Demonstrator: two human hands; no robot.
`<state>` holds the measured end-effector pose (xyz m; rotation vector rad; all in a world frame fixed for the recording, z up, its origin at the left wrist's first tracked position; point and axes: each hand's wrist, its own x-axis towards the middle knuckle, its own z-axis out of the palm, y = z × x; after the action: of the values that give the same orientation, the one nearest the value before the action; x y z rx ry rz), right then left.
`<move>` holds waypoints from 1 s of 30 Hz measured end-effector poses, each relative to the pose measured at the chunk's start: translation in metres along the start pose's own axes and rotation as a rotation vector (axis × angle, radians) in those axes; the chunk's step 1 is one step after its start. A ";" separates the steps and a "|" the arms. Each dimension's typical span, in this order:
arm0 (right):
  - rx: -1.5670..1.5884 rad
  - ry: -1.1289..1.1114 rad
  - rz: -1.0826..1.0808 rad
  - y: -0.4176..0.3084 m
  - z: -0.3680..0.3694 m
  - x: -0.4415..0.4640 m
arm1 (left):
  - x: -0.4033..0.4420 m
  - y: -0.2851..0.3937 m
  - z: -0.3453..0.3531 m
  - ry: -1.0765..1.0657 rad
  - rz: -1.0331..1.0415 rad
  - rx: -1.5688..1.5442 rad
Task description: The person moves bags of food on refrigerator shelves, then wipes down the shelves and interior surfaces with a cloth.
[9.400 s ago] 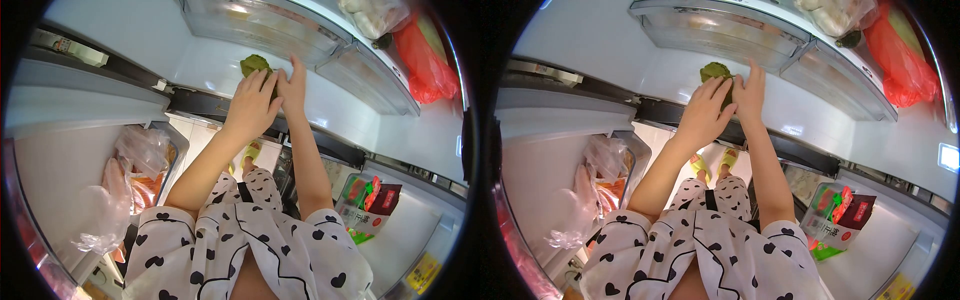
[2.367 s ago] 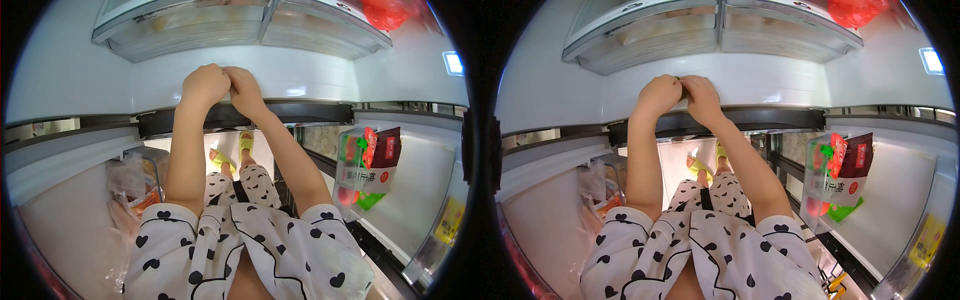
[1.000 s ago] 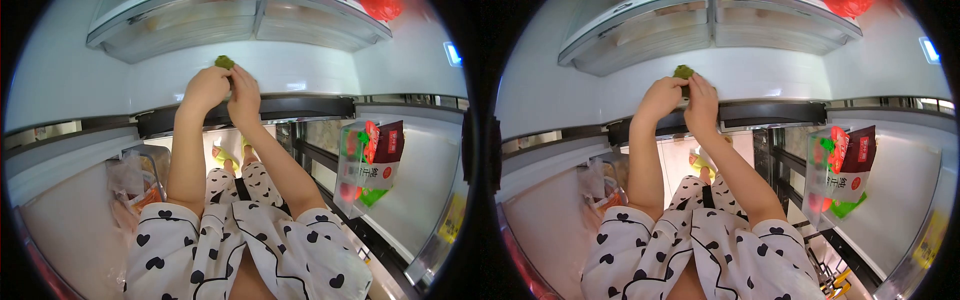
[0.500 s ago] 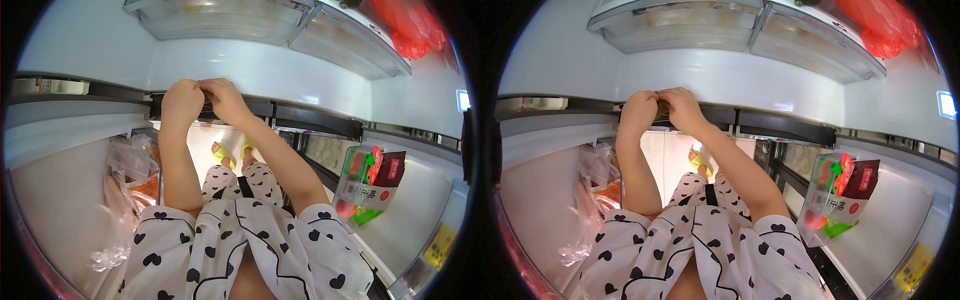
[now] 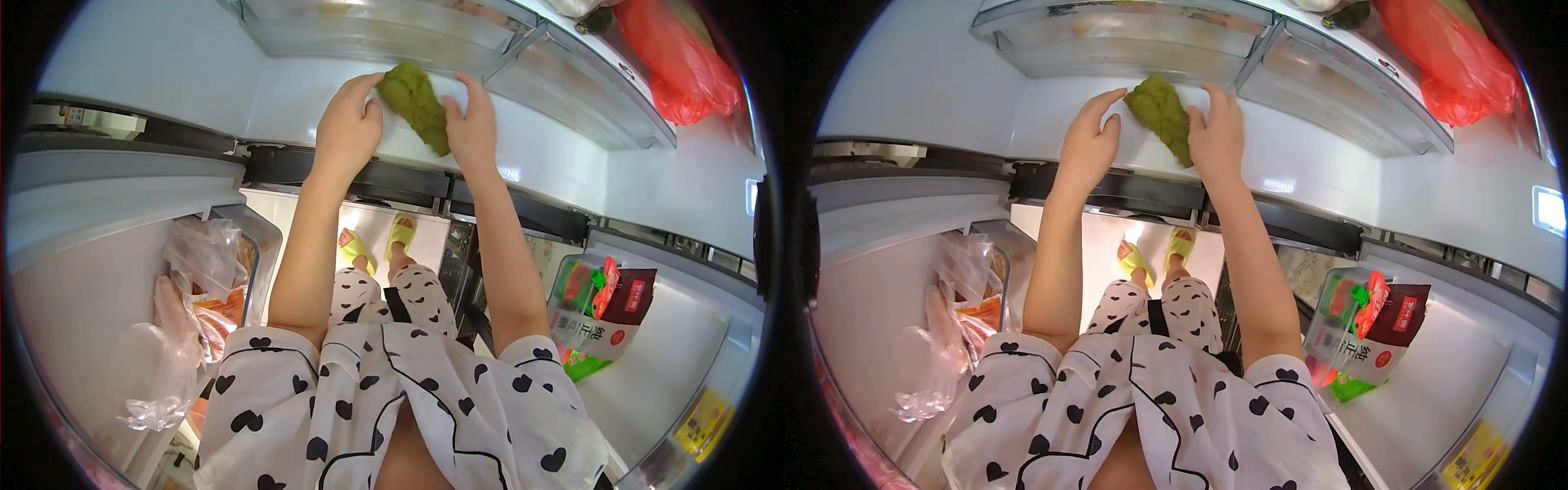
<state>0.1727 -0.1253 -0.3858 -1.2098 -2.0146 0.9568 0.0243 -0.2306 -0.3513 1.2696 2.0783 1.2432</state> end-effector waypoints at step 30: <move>-0.369 -0.202 -0.786 -0.050 0.200 0.039 | 0.019 -0.078 -0.013 0.398 -0.190 0.195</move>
<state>-0.0227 -0.1609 -0.4531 -0.3824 -2.5869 0.3295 -0.0333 -0.2359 -0.4083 0.9256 2.5871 1.3152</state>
